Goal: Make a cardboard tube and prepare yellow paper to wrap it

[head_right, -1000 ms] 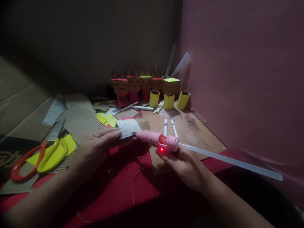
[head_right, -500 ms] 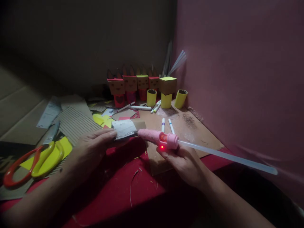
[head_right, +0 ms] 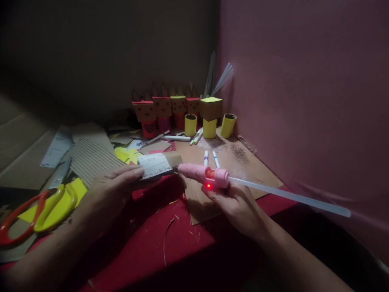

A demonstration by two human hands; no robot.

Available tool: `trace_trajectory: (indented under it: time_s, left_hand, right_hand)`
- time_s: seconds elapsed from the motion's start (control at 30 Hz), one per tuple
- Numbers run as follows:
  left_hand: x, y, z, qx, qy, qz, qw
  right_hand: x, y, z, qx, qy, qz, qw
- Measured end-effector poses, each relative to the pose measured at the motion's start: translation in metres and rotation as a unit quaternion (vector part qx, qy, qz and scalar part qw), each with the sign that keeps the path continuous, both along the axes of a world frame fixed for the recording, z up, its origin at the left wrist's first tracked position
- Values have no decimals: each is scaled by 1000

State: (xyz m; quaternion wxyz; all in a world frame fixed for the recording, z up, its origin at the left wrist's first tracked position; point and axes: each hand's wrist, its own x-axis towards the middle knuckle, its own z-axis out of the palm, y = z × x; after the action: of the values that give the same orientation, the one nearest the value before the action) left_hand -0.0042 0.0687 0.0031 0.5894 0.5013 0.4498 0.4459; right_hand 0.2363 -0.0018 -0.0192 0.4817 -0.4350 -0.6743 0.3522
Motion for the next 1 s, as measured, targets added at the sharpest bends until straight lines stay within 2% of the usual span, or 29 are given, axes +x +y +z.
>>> trace_trajectory:
  time_s: [0.7, 1.0]
  left_hand:
    - [-2, 1, 2, 21, 43, 13, 999]
    - [-3, 1, 2, 17, 36, 6, 999]
  right_hand:
    - [13, -1, -16, -14, 8, -52, 999]
    - [11, -1, -11, -22, 12, -51, 998]
